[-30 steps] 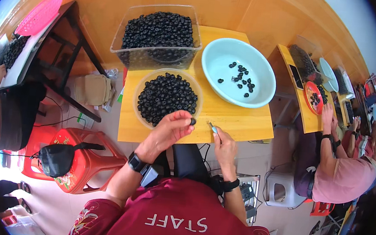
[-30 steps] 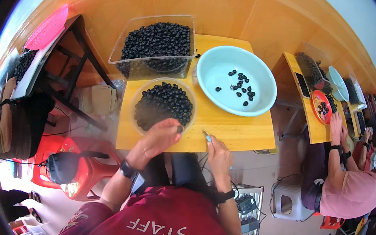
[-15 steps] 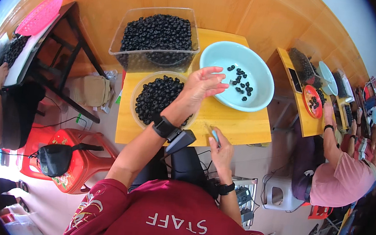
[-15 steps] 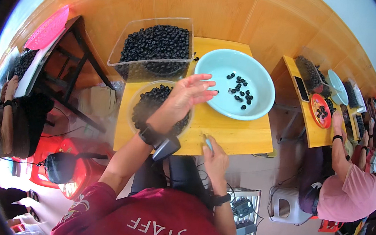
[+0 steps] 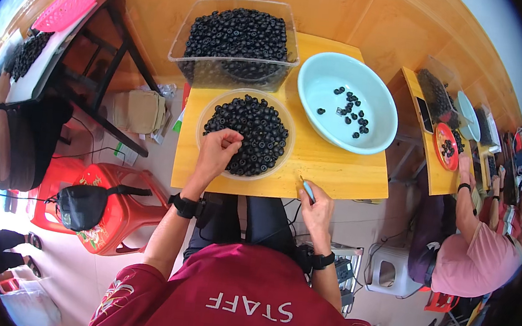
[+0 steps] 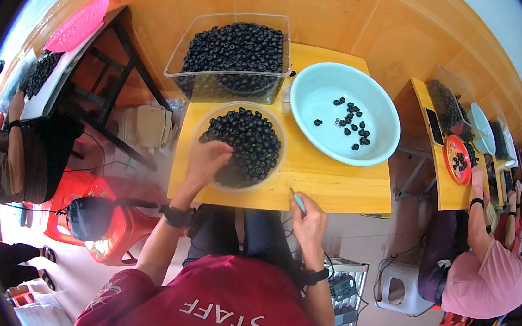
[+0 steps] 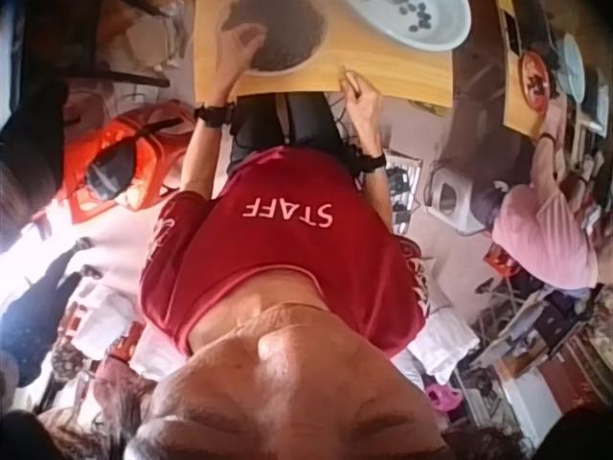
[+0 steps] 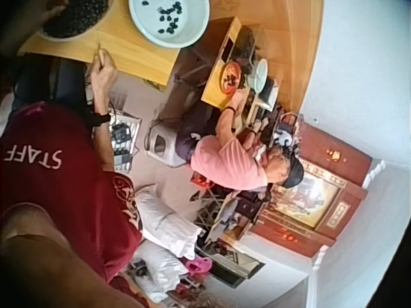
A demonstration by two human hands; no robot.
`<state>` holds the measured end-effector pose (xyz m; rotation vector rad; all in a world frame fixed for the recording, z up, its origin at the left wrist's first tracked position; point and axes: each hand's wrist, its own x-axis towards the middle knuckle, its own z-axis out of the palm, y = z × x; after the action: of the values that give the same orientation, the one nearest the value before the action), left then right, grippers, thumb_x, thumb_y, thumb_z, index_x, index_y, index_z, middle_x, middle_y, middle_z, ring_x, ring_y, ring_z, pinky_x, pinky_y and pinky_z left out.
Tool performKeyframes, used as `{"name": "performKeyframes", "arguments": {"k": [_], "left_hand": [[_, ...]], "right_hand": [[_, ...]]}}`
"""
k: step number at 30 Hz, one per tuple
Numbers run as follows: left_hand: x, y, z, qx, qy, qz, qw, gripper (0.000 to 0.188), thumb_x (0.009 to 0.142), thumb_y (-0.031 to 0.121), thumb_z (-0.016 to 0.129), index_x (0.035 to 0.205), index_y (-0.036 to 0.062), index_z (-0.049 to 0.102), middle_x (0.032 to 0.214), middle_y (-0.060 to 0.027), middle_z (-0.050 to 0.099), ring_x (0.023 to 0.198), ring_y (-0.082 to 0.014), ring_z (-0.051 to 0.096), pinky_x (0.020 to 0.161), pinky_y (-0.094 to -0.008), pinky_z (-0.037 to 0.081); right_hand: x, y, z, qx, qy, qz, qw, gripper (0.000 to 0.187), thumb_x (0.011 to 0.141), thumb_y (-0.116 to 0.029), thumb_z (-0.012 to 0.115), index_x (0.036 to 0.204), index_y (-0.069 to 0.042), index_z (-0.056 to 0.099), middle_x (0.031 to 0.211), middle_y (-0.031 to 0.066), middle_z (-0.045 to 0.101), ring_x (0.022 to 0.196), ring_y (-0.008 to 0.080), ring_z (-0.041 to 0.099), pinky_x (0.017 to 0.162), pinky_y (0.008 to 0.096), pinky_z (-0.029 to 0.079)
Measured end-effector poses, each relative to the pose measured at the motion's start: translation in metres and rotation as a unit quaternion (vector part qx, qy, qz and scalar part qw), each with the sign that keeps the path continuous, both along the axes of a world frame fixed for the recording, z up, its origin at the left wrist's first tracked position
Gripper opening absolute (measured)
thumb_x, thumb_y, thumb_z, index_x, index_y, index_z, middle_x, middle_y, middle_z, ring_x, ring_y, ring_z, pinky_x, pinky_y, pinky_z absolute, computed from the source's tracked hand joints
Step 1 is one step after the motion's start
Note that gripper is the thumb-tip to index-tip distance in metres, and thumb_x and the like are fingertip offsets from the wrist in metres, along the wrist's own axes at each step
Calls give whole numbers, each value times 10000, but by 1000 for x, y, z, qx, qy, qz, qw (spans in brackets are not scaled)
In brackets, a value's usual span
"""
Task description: The recorder is sorting small black round objects (likely olives or berries), inspecting them and placing selected ones into a white bowl while removing debris with a small tool.
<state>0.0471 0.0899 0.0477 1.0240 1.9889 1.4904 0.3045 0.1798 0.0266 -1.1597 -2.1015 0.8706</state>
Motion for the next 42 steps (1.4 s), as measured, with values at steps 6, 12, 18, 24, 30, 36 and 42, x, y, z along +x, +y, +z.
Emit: {"name": "performKeyframes", "arguments": {"k": [6,12,18,24,30,36,42], "left_hand": [[11,-13,-11,10,105,1,994,174,748,-9,659,922,-6,661,761,-80,627,643,-154,592,602,-268,481],[21,-13,-7,-37,208,-52,976,239,701,21,698,935,29,650,856,-104,571,741,-248,578,673,-324,477],[23,-9,-12,-23,220,-41,974,256,707,24,694,955,38,635,839,-99,576,734,-253,579,665,-325,475],[24,-9,14,51,-186,-64,979,180,837,58,635,1015,38,624,943,-68,655,722,-132,618,668,-255,509],[37,-19,37,149,-561,-141,802,204,902,79,579,1101,36,591,967,-76,649,765,-136,654,703,-226,550],[52,-19,38,163,-603,-159,764,214,903,78,578,1113,38,581,972,-68,643,804,-134,648,743,-234,543],[53,-24,35,164,-622,-148,752,183,897,83,595,1075,42,586,945,-59,647,827,-119,631,768,-242,529]], "right_hand": [[-1,-1,-1,29,-16,3,999,206,791,-123,669,975,-30,669,855,169,664,730,329,648,643,363,500],[0,-2,0,29,-21,0,999,208,794,-125,667,982,-38,669,860,167,664,739,333,647,648,367,500],[2,0,-5,41,-24,6,999,211,795,-128,665,987,-43,669,876,168,664,767,334,647,660,369,501],[0,-3,10,-44,16,6,999,279,834,-128,641,1086,-6,635,868,128,668,711,162,610,634,292,472],[-17,-7,46,82,126,69,986,279,856,-106,597,1112,3,615,908,151,649,715,250,598,610,309,468],[-29,-27,87,60,94,137,984,240,863,-61,573,1092,-30,637,681,94,530,578,206,540,538,322,424],[-38,-34,89,119,77,160,977,249,828,-66,629,1075,-64,654,664,74,525,548,219,541,508,332,428]]}}
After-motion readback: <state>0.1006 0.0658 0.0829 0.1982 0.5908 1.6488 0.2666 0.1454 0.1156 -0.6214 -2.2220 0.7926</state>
